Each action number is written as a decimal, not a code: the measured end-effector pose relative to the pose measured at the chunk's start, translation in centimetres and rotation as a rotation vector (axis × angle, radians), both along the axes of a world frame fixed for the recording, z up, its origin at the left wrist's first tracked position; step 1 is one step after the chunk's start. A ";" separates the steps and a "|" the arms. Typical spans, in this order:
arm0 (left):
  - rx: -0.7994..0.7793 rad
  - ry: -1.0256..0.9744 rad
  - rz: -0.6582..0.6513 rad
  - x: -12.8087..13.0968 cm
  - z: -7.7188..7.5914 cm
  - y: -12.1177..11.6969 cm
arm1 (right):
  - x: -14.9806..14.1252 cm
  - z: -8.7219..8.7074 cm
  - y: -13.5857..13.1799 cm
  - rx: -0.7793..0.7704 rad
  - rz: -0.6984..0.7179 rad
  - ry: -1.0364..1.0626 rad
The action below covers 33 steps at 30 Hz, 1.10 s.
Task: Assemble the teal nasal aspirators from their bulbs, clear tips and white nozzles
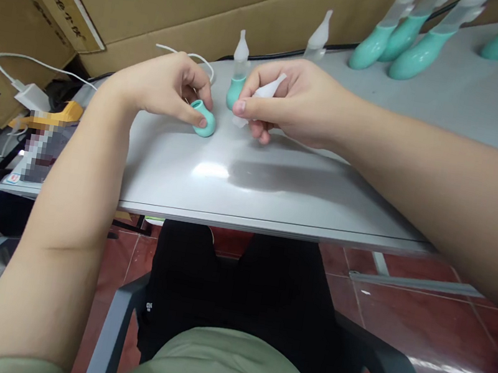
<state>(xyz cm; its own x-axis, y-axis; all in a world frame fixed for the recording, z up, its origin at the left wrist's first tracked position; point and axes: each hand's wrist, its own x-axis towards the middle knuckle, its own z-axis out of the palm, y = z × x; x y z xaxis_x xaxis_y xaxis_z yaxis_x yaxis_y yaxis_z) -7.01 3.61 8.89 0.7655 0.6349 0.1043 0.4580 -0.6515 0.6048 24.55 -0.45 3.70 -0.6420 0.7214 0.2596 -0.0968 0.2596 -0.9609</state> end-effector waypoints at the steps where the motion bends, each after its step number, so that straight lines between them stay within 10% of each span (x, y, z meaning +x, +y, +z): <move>1: 0.024 0.049 0.027 0.0 0.1 0.1 | 0.0 0.0 0.0 0.004 0.006 -0.002; 11: 0.124 0.190 0.216 0.7 0.9 -1.1 | 0.2 -0.2 0.3 0.019 0.013 -0.047; 20: 0.374 -0.408 0.165 5.3 -0.3 -4.0 | -0.5 -0.2 0.7 0.051 -0.063 0.030; 33: -0.048 -0.376 0.291 7.5 1.2 -6.6 | -0.9 -0.8 0.6 0.143 -0.055 0.120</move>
